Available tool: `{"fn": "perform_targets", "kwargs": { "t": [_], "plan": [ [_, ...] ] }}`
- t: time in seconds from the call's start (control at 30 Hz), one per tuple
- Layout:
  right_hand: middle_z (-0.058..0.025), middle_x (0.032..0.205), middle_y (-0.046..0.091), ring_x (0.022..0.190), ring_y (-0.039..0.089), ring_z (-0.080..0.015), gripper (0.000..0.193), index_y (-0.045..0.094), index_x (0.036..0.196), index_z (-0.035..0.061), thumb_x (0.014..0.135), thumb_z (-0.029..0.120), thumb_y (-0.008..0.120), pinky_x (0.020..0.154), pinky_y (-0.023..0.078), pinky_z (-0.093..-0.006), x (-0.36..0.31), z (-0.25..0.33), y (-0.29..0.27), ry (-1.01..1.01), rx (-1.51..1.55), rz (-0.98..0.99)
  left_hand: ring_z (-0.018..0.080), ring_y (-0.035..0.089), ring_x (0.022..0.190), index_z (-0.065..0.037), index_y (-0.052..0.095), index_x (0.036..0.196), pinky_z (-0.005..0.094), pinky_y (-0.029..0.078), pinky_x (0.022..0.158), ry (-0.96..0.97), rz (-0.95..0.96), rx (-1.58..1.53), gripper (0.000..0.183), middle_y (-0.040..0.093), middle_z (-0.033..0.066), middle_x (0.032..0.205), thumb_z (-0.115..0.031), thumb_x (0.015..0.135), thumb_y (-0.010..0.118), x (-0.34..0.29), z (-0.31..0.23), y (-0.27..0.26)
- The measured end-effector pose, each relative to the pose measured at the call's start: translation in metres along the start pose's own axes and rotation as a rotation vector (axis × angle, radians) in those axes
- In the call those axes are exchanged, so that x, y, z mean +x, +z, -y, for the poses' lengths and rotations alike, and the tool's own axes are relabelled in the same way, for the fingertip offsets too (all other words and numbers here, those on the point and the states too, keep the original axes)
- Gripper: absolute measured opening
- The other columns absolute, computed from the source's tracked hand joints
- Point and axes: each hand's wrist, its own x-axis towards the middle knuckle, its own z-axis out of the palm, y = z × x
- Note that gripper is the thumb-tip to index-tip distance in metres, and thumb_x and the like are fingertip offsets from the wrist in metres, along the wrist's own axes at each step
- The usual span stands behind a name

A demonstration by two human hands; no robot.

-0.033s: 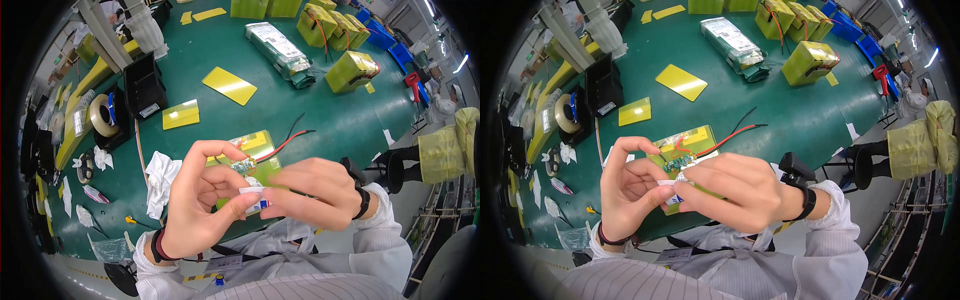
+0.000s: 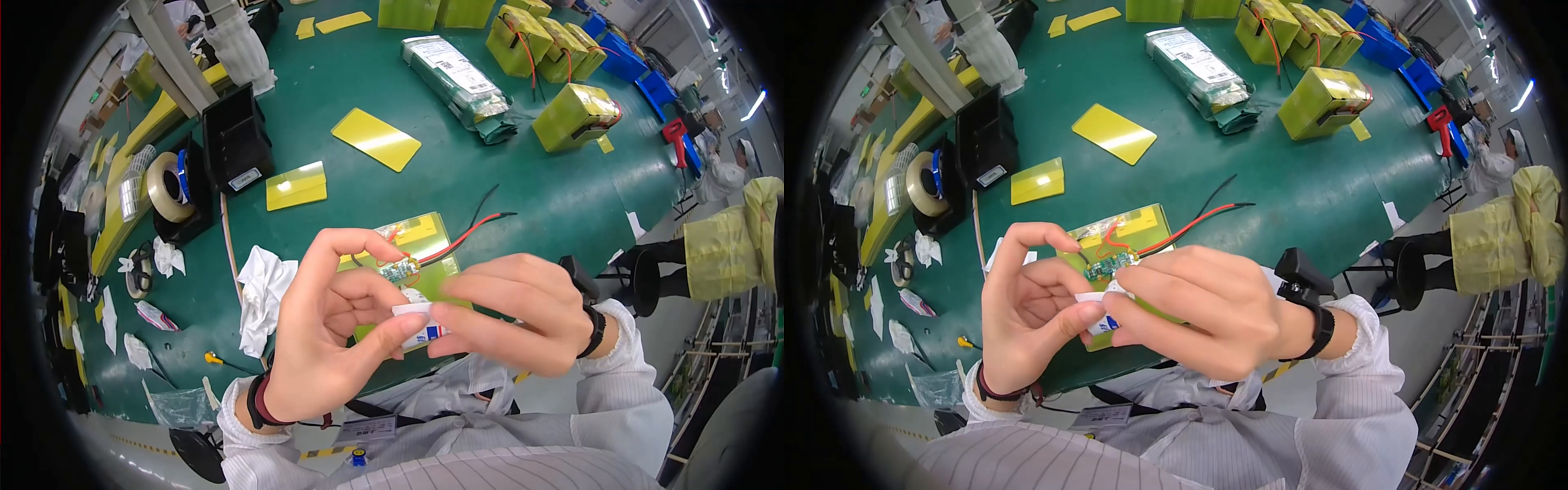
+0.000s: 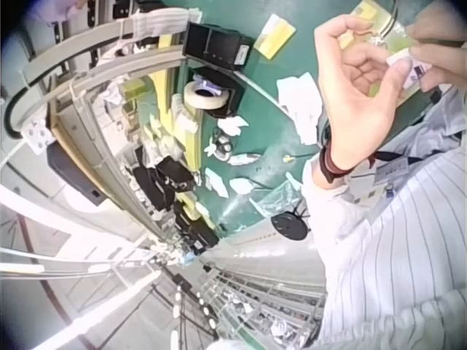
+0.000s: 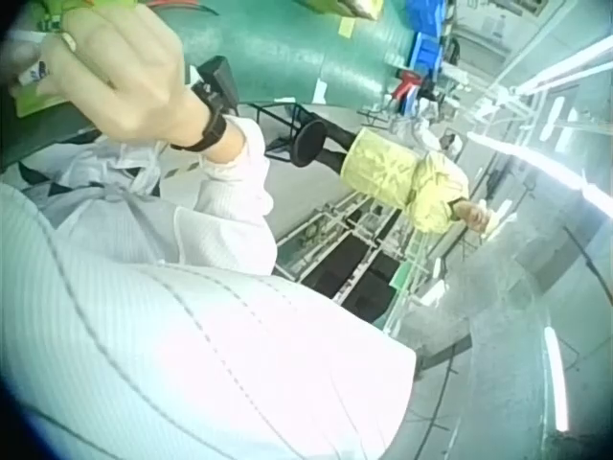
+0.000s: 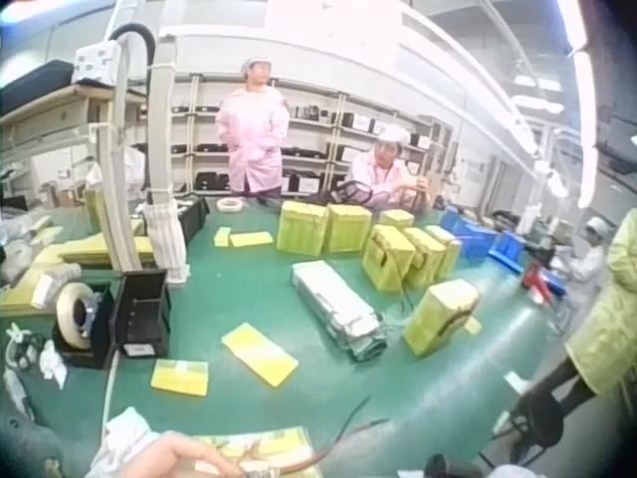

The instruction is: Apply adhesive or sealant and attach a circuit board to a large battery pack component.

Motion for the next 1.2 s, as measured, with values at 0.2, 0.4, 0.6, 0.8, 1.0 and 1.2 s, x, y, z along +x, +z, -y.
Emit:
{"fn": "perform_targets", "kwargs": {
  "t": [0.2,0.4,0.6,0.8,1.0,1.2],
  "plan": [
    [-0.0153,0.089,0.067,0.075,0.068,-0.0262,0.03,0.069,0.086,-0.0089,0.066,0.008,0.082,0.057,0.053,-0.0356,-0.001,-0.001,-0.002,-0.051,-0.029,0.078,0.0157,0.07,0.088,0.002,0.057,0.116,0.0272,0.056,0.073,0.049,-0.005,0.035,0.033,0.067,0.0124,0.1,0.004,0.089,0.077,-0.001,0.004,0.0],
    [-0.0156,0.087,0.065,0.071,0.064,-0.0268,0.03,0.066,0.083,-0.0089,0.063,0.005,0.083,0.057,0.053,-0.0364,-0.003,-0.007,-0.002,0.042,0.063,0.084,0.0229,0.068,0.088,-0.004,0.077,0.096,0.0344,0.053,0.075,0.355,-0.009,0.763,0.029,0.069,0.0094,0.1,-0.008,0.07,0.09,0.002,-0.012,-0.007],
    [-0.0147,0.087,0.065,0.072,0.064,-0.0271,0.031,0.065,0.084,-0.0073,0.065,0.007,0.085,0.059,0.054,-0.0363,-0.002,-0.008,-0.001,0.1,0.126,0.061,0.0234,0.07,0.087,-0.002,0.076,0.094,0.0334,0.054,0.076,0.476,0.001,0.795,0.029,0.072,0.0086,0.094,-0.002,0.067,0.089,0.005,-0.002,-0.004],
    [-0.0128,0.094,0.065,0.076,0.064,-0.0283,0.036,0.069,0.096,-0.0037,0.071,0.013,0.088,0.065,0.054,-0.0365,-0.006,-0.007,-0.002,0.228,0.267,0.132,0.0253,0.071,0.079,0.003,0.071,0.085,0.0331,0.055,0.07,0.556,0.092,0.759,0.023,0.071,0.0107,0.083,0.008,0.068,0.085,0.005,-0.001,-0.01],
    [-0.0111,0.106,0.065,0.089,0.067,-0.0276,0.045,0.067,0.12,0.0045,0.078,0.007,0.084,0.073,0.056,-0.0362,-0.029,-0.008,0.012,0.56,0.393,0.285,0.0251,0.071,0.073,0.003,0.068,0.079,0.0323,0.055,0.064,0.572,0.058,0.773,0.022,0.07,0.0118,0.079,0.011,0.067,0.084,0.006,-0.002,-0.012],
    [-0.0095,0.108,0.065,0.091,0.068,-0.0279,0.045,0.067,0.121,0.0057,0.078,-0.004,0.076,0.075,0.058,-0.0364,-0.037,-0.01,0.029,0.508,0.405,0.292,0.0233,0.071,0.07,0.003,0.07,0.077,0.031,0.055,0.062,0.6,0.095,0.686,0.02,0.069,0.0112,0.077,0.012,0.066,0.084,0.011,0.004,-0.016]
  ]
}}
